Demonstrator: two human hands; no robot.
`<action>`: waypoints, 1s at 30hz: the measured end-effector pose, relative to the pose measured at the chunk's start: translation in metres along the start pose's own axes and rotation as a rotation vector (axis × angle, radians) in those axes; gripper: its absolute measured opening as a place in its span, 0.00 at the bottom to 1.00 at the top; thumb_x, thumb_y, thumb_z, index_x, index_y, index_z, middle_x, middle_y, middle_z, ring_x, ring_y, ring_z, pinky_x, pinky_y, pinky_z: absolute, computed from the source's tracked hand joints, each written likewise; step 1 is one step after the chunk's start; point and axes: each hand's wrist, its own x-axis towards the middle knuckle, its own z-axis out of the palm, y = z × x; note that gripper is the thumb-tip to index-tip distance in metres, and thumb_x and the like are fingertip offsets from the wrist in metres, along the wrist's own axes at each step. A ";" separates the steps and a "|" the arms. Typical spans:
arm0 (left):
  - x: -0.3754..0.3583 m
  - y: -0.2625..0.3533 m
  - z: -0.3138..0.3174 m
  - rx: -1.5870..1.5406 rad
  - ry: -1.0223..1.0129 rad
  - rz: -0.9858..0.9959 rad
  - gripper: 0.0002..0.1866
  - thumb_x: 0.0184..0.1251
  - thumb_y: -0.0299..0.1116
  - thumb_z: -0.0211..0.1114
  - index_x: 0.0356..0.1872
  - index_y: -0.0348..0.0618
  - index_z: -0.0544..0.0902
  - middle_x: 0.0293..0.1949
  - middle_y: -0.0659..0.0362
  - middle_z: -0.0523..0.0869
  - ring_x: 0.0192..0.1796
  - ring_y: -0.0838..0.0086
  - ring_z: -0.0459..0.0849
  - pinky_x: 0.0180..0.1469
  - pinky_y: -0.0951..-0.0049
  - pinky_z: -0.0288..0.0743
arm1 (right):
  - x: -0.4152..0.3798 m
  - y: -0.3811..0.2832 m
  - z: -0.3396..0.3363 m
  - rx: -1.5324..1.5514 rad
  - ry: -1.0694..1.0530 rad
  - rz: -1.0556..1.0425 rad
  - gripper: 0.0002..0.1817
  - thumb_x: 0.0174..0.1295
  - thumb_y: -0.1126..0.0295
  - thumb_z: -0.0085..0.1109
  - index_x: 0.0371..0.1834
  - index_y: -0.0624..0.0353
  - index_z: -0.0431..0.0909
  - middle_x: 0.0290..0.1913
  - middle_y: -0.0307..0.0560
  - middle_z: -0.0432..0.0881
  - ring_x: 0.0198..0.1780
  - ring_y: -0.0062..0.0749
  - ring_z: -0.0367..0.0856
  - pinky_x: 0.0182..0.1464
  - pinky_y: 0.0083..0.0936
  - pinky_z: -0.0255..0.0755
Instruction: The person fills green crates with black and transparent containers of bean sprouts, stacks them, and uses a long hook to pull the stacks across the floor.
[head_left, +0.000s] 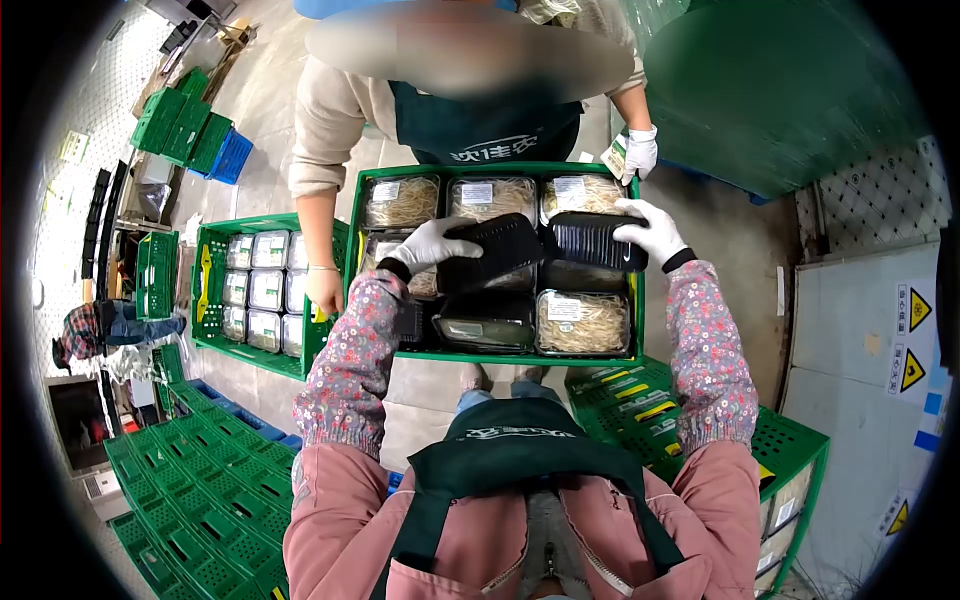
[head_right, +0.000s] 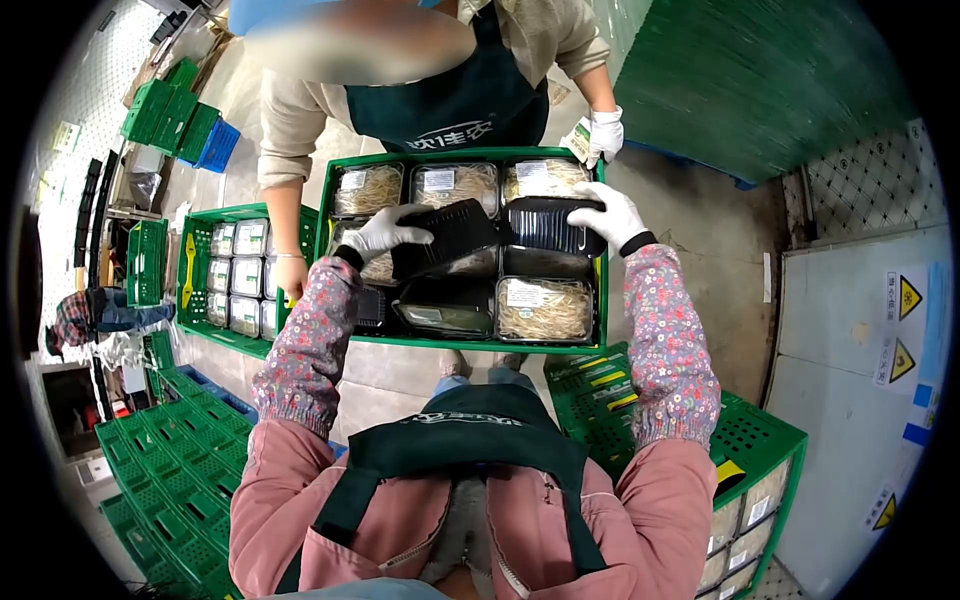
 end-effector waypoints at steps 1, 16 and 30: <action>0.000 -0.001 -0.007 -0.174 -0.096 -0.089 0.34 0.51 0.46 0.72 0.56 0.34 0.77 0.51 0.55 0.82 0.51 0.72 0.80 0.57 0.73 0.69 | 0.008 0.022 -0.006 0.239 -0.118 0.216 0.27 0.49 0.56 0.67 0.50 0.61 0.78 0.38 0.47 0.83 0.45 0.33 0.81 0.52 0.25 0.71; -0.024 -0.047 0.020 -0.137 1.047 0.246 0.13 0.66 0.36 0.61 0.44 0.37 0.83 0.36 0.49 0.86 0.39 0.62 0.86 0.45 0.70 0.76 | -0.028 -0.002 -0.009 -0.696 0.325 0.315 0.20 0.62 0.48 0.52 0.32 0.54 0.81 0.34 0.48 0.84 0.39 0.45 0.82 0.42 0.37 0.73; -0.238 -0.162 0.096 0.338 1.138 0.036 0.17 0.57 0.30 0.64 0.50 0.46 0.80 0.45 0.53 0.83 0.50 0.59 0.80 0.54 0.65 0.73 | -0.081 -0.062 0.223 -0.219 -0.343 -0.365 0.26 0.57 0.60 0.62 0.59 0.55 0.74 0.49 0.50 0.76 0.50 0.41 0.77 0.50 0.31 0.72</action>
